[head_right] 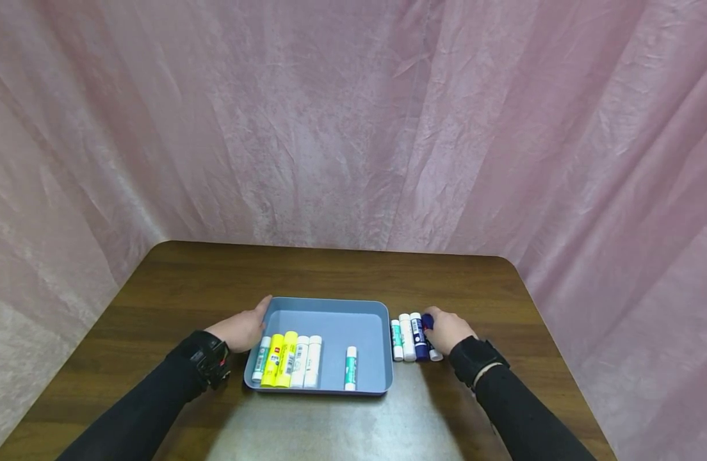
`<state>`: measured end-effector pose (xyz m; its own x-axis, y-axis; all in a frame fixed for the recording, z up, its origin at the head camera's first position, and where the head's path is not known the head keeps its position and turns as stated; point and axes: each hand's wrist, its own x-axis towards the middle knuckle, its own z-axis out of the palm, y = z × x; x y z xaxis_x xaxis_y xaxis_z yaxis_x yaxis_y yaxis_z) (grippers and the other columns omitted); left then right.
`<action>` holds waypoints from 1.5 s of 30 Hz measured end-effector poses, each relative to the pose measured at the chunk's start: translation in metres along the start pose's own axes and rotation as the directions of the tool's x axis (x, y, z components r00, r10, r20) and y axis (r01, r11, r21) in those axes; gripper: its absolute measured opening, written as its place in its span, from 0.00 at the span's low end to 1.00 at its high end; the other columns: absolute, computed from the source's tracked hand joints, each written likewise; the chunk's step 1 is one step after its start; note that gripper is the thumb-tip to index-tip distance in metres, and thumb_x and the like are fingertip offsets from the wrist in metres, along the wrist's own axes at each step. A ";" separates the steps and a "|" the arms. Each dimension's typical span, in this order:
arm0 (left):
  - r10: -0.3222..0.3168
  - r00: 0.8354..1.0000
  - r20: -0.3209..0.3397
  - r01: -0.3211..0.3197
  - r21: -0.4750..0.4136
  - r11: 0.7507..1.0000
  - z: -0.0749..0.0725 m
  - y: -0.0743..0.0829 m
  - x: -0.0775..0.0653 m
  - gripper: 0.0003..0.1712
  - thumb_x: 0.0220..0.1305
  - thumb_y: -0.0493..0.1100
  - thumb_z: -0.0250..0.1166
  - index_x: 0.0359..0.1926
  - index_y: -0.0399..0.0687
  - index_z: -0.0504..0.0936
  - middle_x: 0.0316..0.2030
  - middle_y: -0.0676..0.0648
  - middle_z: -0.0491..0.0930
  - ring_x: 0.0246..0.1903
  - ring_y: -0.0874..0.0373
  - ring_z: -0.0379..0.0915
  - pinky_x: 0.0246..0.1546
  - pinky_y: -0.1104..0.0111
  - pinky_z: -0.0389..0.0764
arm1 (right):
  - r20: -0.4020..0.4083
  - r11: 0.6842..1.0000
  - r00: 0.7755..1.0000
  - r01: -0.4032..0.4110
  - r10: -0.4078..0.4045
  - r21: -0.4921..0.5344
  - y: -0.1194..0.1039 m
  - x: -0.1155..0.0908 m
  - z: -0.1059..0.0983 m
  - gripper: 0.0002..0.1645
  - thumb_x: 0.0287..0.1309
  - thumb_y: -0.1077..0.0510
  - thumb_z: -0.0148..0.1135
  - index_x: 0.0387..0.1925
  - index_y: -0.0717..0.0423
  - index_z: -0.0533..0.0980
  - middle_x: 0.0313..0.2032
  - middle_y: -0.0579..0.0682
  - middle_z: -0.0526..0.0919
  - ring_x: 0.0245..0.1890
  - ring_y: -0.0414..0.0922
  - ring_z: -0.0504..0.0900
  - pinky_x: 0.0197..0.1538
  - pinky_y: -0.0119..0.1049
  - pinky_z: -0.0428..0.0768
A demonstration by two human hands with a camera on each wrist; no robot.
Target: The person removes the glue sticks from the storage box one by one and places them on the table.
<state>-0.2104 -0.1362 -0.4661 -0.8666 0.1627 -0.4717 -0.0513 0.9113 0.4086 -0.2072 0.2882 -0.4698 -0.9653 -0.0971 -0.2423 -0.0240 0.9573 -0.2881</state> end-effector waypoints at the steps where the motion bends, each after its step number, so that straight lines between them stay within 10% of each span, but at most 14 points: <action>1: 0.002 1.000 0.000 -0.002 0.002 1.000 0.000 0.000 0.000 0.42 0.78 0.39 0.47 0.82 0.46 0.35 0.54 0.39 0.82 0.19 0.56 0.67 0.26 0.64 0.70 | -0.001 1.000 1.000 0.001 -0.001 0.000 0.000 0.000 0.000 0.29 0.67 0.56 0.64 0.65 0.61 0.71 0.53 0.69 0.82 0.45 0.57 0.84 0.56 0.63 0.79; 14: 0.013 1.000 -0.007 -0.013 0.001 1.000 0.002 0.000 0.001 0.41 0.78 0.38 0.46 0.82 0.46 0.34 0.22 0.47 0.76 0.14 0.59 0.58 0.21 0.68 0.64 | -0.039 0.999 0.999 0.036 -0.037 -0.007 -0.002 -0.001 0.002 0.27 0.67 0.59 0.62 0.65 0.62 0.72 0.53 0.68 0.83 0.47 0.57 0.85 0.55 0.62 0.79; 33: 0.012 1.000 -0.008 -0.012 -0.003 1.000 0.002 -0.001 0.003 0.41 0.78 0.38 0.46 0.82 0.46 0.35 0.25 0.47 0.78 0.15 0.58 0.60 0.22 0.67 0.65 | -0.020 0.999 0.999 0.032 -0.032 0.003 -0.005 0.000 -0.002 0.27 0.68 0.59 0.60 0.66 0.62 0.71 0.54 0.68 0.82 0.45 0.54 0.84 0.56 0.61 0.79; 41: 0.009 1.000 -0.013 -0.009 -0.014 1.000 0.002 -0.001 0.002 0.41 0.78 0.38 0.47 0.82 0.46 0.36 0.54 0.40 0.81 0.19 0.55 0.68 0.25 0.65 0.68 | -0.021 0.999 0.999 0.035 -0.035 0.008 -0.006 -0.001 -0.003 0.27 0.69 0.59 0.60 0.66 0.62 0.71 0.54 0.68 0.82 0.45 0.54 0.84 0.55 0.61 0.80; 45: 0.012 1.000 -0.012 -0.012 -0.007 1.000 0.002 -0.001 0.003 0.41 0.78 0.39 0.46 0.82 0.46 0.36 0.47 0.42 0.83 0.17 0.56 0.65 0.23 0.66 0.67 | -0.022 0.999 0.999 0.036 -0.036 0.004 -0.006 -0.002 -0.003 0.27 0.69 0.59 0.60 0.66 0.62 0.71 0.55 0.69 0.82 0.47 0.56 0.84 0.56 0.62 0.79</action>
<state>-0.2118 -0.1359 -0.4692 -0.8729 0.1694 -0.4575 -0.0443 0.9065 0.4200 -0.2064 0.2830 -0.4645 -0.9694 -0.1255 -0.2111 -0.0578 0.9520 -0.3006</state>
